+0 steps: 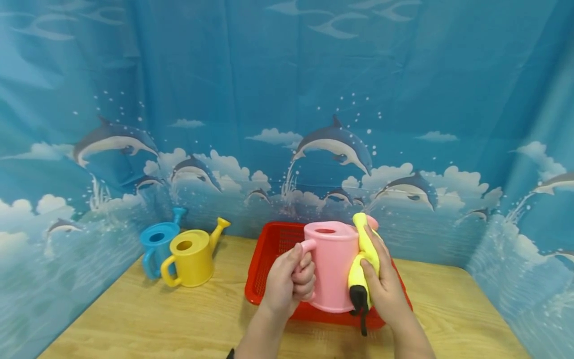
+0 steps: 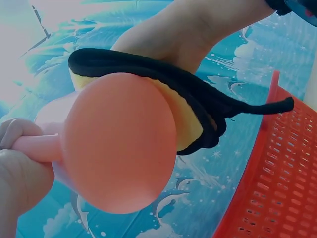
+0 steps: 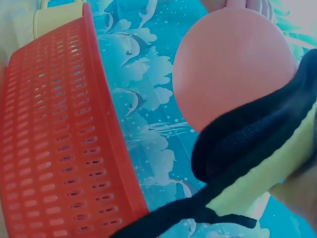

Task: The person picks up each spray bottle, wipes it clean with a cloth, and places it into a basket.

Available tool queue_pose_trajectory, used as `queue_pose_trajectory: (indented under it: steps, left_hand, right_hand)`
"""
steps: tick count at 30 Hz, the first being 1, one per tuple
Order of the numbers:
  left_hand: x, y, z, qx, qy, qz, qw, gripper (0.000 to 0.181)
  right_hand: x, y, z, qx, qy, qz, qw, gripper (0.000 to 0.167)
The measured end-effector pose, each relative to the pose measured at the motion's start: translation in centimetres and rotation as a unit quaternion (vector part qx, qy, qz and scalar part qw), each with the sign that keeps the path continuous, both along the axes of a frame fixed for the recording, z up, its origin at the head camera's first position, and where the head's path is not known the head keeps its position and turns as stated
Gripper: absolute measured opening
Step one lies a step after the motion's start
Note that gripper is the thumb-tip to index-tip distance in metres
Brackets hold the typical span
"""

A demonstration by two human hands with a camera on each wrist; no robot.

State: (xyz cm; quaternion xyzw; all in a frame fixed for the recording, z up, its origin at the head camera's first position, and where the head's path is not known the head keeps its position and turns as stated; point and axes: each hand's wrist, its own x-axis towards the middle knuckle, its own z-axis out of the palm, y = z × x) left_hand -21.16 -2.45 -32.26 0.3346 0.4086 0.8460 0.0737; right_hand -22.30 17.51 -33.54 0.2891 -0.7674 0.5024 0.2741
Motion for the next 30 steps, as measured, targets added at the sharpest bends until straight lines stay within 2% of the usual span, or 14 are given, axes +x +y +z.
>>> queue_pose_trajectory:
  steps: [3,9,14,17,21,26,30]
  left_hand:
    - [0.0,0.0,0.0,0.005,0.0,0.009,0.9999,0.039]
    - [-0.1,-0.5,0.0,0.021,-0.007,0.034,0.9992,0.04]
    - [-0.3,-1.1,0.0,0.041,0.009,0.066,0.9969,0.038]
    - [-0.5,-1.6,-0.1,0.065,0.014,0.08,0.9946,0.039]
    - [-0.8,-2.4,-0.1,0.098,0.003,0.086,0.9915,0.042]
    - [-1.2,-3.2,-0.2,0.126,0.015,0.071,0.9893,0.044]
    - [-1.3,-3.2,-0.1,0.13,0.033,0.037,0.9902,0.044]
  right_hand:
    - [0.1,-0.2,-0.1,-0.001,-0.02,0.007,0.9998,0.062]
    - [0.1,-1.0,-0.7,0.017,-0.056,-0.026,0.998,0.06]
    - [-0.2,-1.9,-1.3,0.013,-0.088,-0.022,0.9958,0.055]
    - [-0.3,-2.3,-1.7,0.013,-0.088,-0.009,0.996,0.053]
    - [-0.2,-2.7,-2.0,0.032,-0.062,-0.009,0.9975,0.053]
    - [-0.1,-2.7,-1.9,0.074,-0.04,-0.032,0.996,0.052]
    - [-0.3,-2.2,-1.9,0.048,-0.038,0.015,0.998,0.053]
